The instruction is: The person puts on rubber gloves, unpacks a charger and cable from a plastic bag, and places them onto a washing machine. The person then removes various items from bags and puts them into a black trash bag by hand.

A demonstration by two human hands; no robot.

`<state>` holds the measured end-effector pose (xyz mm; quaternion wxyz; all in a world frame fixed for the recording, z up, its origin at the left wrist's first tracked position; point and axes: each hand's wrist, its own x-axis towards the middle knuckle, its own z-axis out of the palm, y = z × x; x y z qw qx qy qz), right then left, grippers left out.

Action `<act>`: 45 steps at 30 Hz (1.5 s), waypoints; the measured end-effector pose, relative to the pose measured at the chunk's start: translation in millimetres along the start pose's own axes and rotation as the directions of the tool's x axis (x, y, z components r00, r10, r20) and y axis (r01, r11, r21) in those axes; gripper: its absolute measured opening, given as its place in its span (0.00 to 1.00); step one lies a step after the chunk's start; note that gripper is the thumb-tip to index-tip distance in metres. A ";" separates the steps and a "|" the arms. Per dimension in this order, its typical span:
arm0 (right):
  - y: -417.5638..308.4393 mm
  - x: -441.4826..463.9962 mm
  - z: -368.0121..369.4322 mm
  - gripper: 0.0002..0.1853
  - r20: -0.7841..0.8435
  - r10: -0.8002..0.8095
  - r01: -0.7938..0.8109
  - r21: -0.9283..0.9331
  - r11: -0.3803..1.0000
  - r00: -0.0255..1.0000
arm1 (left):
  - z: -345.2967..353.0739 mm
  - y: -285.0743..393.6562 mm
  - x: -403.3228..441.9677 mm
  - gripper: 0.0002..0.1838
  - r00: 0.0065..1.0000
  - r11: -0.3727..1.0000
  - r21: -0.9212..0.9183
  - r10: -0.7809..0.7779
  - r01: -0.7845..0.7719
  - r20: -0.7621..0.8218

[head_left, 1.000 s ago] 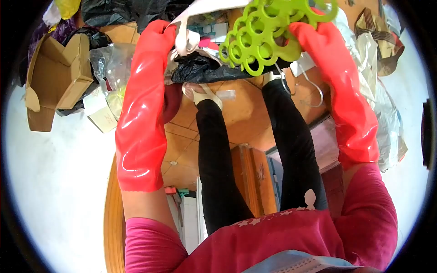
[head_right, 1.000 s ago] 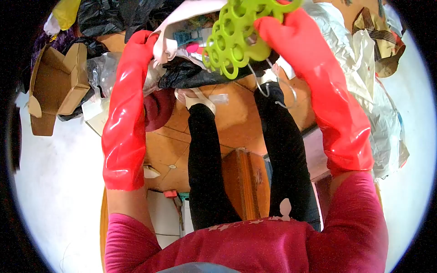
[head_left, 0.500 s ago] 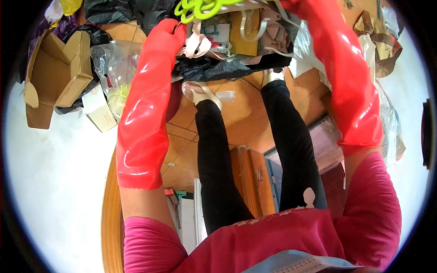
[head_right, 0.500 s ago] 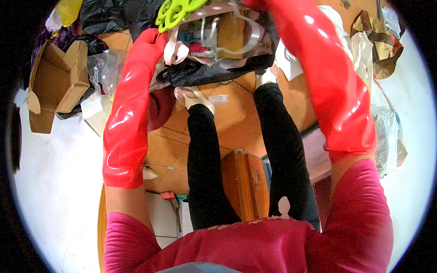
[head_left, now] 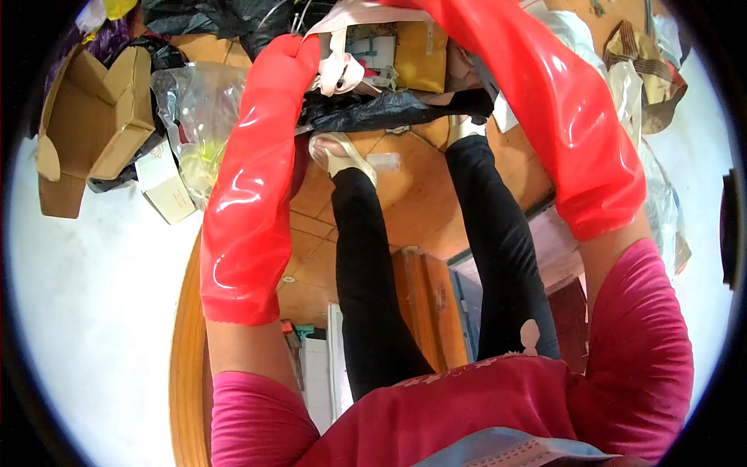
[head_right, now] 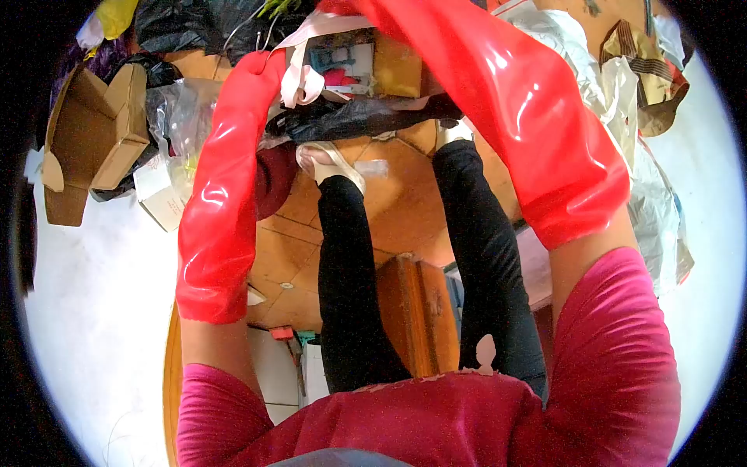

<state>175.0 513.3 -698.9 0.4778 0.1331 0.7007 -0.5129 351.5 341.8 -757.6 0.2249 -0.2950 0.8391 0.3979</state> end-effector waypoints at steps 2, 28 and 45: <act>6.6 -2.1 -10.3 0.15 -0.006 0.024 -0.025 -0.027 0.999 1.000 | 2.3 -5.3 2.9 0.24 1.000 0.998 -0.067 -0.015 0.014 -0.014; 127.8 16.9 -88.1 0.29 -0.098 -0.160 0.069 -0.600 0.797 0.982 | -5.3 31.3 6.3 0.36 0.981 0.976 0.124 -0.188 0.181 0.053; 196.3 42.1 86.9 0.31 0.017 -0.441 0.433 -0.228 0.872 0.897 | 1.0 26.3 2.8 0.38 0.987 0.982 0.136 -0.144 0.134 0.068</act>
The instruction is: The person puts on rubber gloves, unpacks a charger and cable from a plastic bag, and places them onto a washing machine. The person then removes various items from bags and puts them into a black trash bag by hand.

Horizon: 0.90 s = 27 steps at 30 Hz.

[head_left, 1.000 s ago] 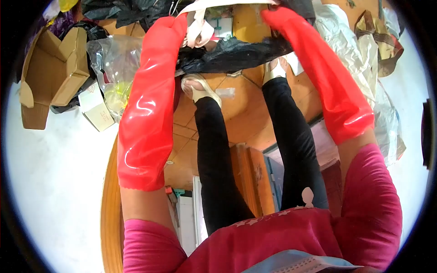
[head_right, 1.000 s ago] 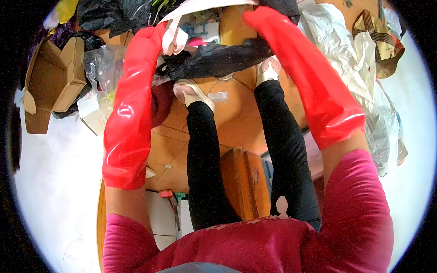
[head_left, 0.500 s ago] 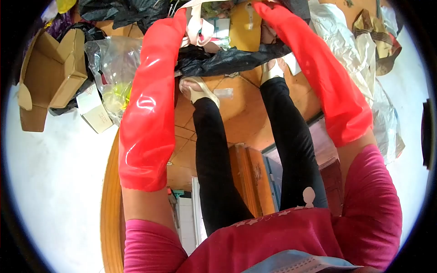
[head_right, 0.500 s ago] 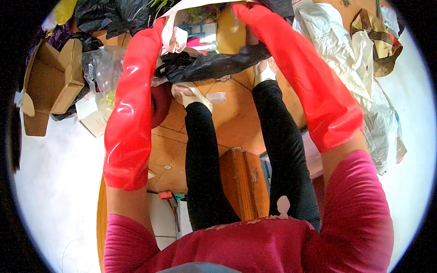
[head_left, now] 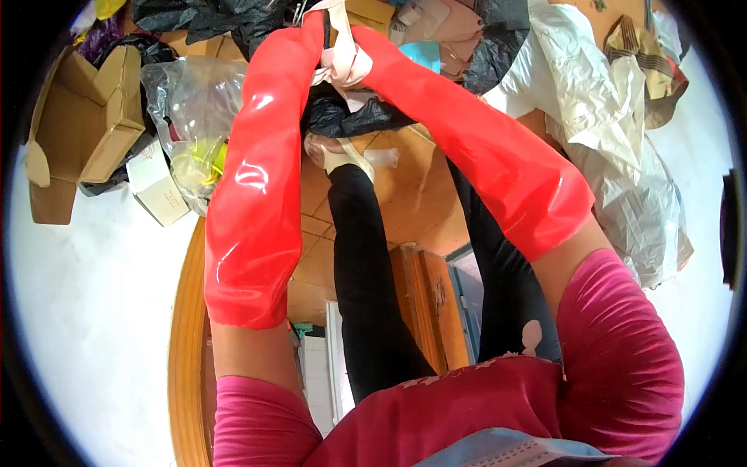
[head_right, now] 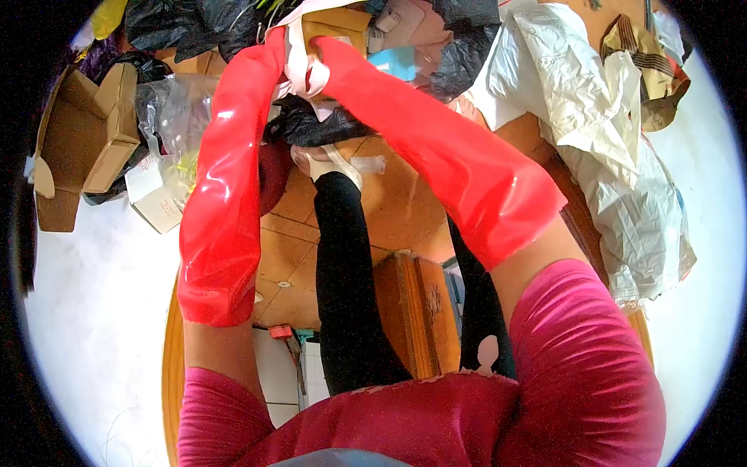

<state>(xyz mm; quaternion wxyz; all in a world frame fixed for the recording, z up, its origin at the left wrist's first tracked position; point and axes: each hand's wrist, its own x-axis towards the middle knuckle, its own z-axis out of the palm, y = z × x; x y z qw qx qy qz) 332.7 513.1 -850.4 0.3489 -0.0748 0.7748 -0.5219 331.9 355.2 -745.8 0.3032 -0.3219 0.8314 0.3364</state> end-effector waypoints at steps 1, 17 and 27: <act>0.5 1.1 5.1 0.30 0.022 -0.010 0.009 0.013 1.000 1.000 | -1.6 2.0 -3.8 0.38 1.000 0.999 -0.025 -0.020 0.020 0.006; -17.5 -14.0 -11.1 0.43 0.180 -0.011 0.043 -0.176 0.983 0.984 | -22.3 19.4 -119.8 0.11 0.951 0.778 -0.562 0.148 -0.282 -0.271; 26.0 38.9 -92.7 0.22 0.412 -0.024 0.053 -0.060 0.997 0.911 | 89.7 29.5 -50.9 0.11 0.826 0.795 -0.244 0.563 -0.555 -0.041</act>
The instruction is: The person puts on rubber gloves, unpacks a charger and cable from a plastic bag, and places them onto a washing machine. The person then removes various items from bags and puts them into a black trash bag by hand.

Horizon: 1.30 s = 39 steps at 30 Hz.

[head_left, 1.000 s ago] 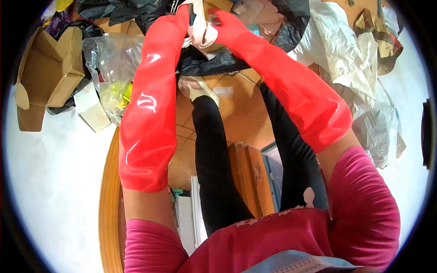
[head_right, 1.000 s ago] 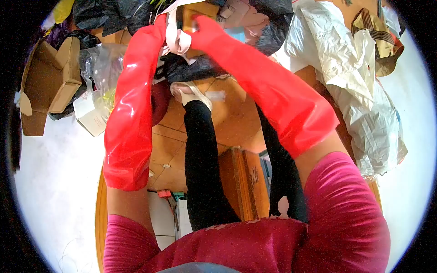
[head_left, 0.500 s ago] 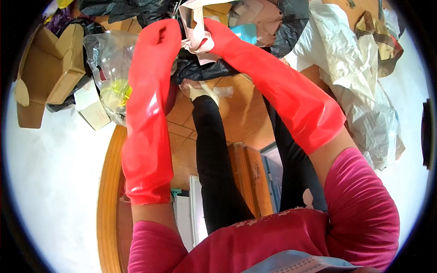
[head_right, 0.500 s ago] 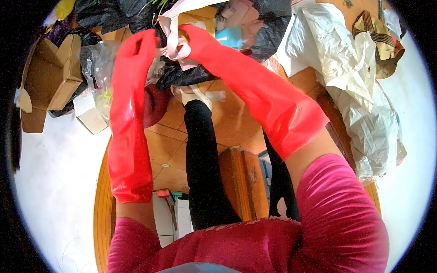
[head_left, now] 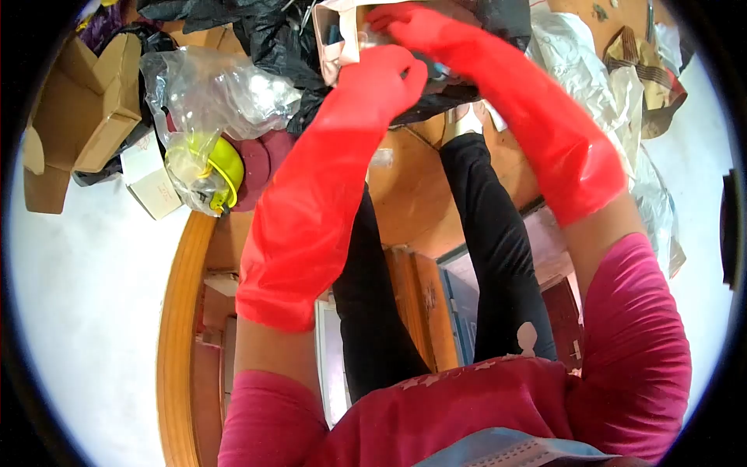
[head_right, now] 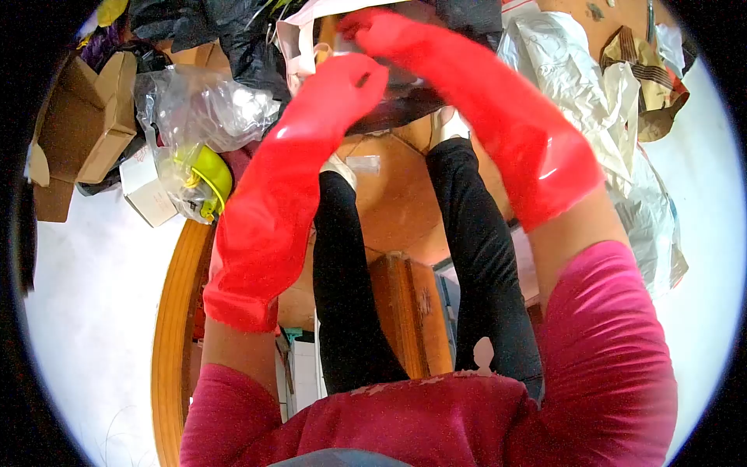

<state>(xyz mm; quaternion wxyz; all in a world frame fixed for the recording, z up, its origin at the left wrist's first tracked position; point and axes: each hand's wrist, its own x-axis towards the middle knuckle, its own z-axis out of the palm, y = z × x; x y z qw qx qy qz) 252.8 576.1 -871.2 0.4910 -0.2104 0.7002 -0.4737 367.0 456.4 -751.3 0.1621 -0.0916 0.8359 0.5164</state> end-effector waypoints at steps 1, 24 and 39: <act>29.9 13.7 -9.5 0.21 -0.030 0.036 -0.033 0.115 0.993 0.999 | 5.0 -13.5 7.6 0.13 0.996 0.982 0.167 -0.077 0.083 -0.039; -1.3 -22.0 -54.2 0.21 -0.138 0.252 -0.270 -0.732 0.625 0.958 | -2.0 -55.4 5.2 0.25 0.994 0.749 0.656 -0.109 0.095 -0.020; -55.2 -96.5 -62.6 0.20 -0.044 0.256 -0.181 -0.823 0.539 0.966 | -14.0 -59.0 0.3 0.32 0.988 0.731 0.665 -0.108 0.151 -0.106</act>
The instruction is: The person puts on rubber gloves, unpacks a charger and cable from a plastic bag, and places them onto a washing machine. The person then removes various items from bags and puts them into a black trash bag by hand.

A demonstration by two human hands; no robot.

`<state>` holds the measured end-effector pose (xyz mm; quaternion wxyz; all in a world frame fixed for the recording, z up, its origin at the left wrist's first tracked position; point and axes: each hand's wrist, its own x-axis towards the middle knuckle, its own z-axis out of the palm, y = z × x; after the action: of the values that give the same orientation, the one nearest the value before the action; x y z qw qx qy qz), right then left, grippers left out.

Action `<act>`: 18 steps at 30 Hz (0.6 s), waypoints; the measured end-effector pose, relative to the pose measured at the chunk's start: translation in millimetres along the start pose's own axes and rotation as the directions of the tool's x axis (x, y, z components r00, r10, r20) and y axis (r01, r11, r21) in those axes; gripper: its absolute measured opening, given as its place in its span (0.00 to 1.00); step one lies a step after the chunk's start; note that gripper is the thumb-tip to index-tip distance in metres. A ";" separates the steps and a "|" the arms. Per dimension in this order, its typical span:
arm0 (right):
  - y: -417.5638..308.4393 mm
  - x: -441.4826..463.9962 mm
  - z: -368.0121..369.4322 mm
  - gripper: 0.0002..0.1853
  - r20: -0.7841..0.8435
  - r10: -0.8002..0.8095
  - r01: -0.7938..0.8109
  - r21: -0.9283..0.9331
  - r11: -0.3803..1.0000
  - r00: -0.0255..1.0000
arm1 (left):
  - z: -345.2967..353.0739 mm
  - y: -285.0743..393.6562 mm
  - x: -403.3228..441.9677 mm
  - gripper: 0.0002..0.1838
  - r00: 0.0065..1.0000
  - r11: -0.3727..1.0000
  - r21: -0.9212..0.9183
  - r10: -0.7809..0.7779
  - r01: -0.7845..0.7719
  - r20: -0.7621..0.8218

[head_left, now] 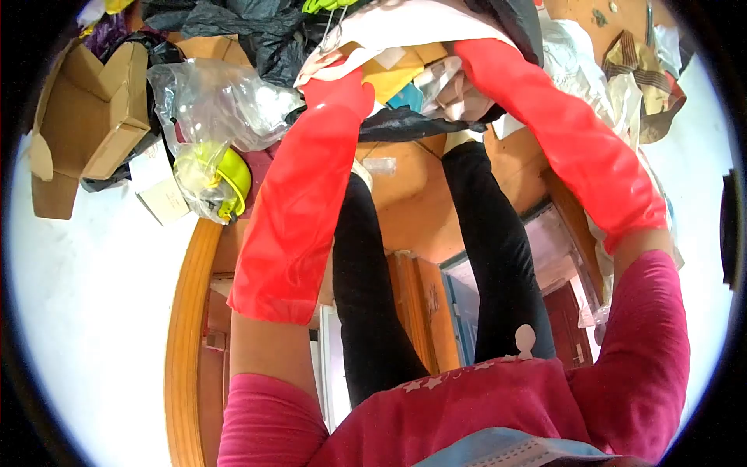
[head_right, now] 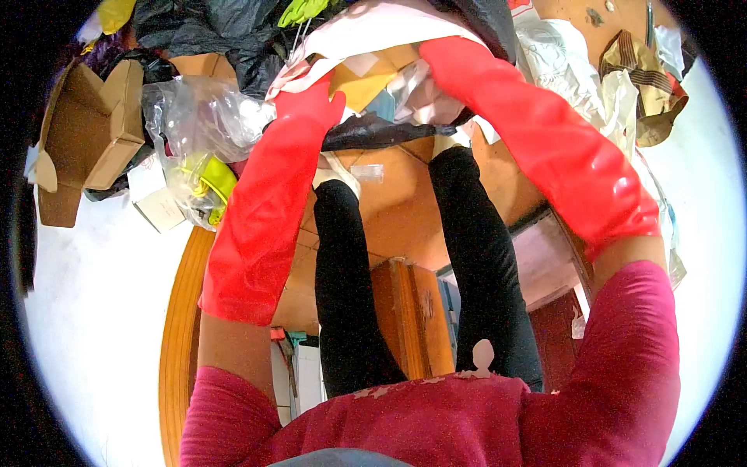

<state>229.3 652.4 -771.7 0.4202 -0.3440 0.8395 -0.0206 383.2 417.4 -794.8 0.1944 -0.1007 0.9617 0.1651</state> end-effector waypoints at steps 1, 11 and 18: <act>-3.3 -12.1 -8.9 0.20 -0.051 -0.018 0.020 0.049 0.999 0.999 | -4.9 -3.4 0.4 0.32 0.998 0.997 -0.016 0.069 -0.069 0.005; -9.7 -54.4 -39.0 0.07 0.254 0.213 -0.330 0.766 0.552 0.944 | -27.9 21.0 -8.9 0.25 0.994 0.914 -0.405 0.052 -0.010 0.092; 32.0 -50.6 11.7 0.17 0.397 0.248 -0.434 0.893 0.121 0.884 | -36.1 23.4 -15.8 0.23 0.976 0.842 -0.532 0.032 0.090 0.216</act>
<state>240.6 709.9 -754.7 0.5947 0.1959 0.6596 -0.4157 379.1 428.3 -750.4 0.2641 -0.1471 0.8480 0.4353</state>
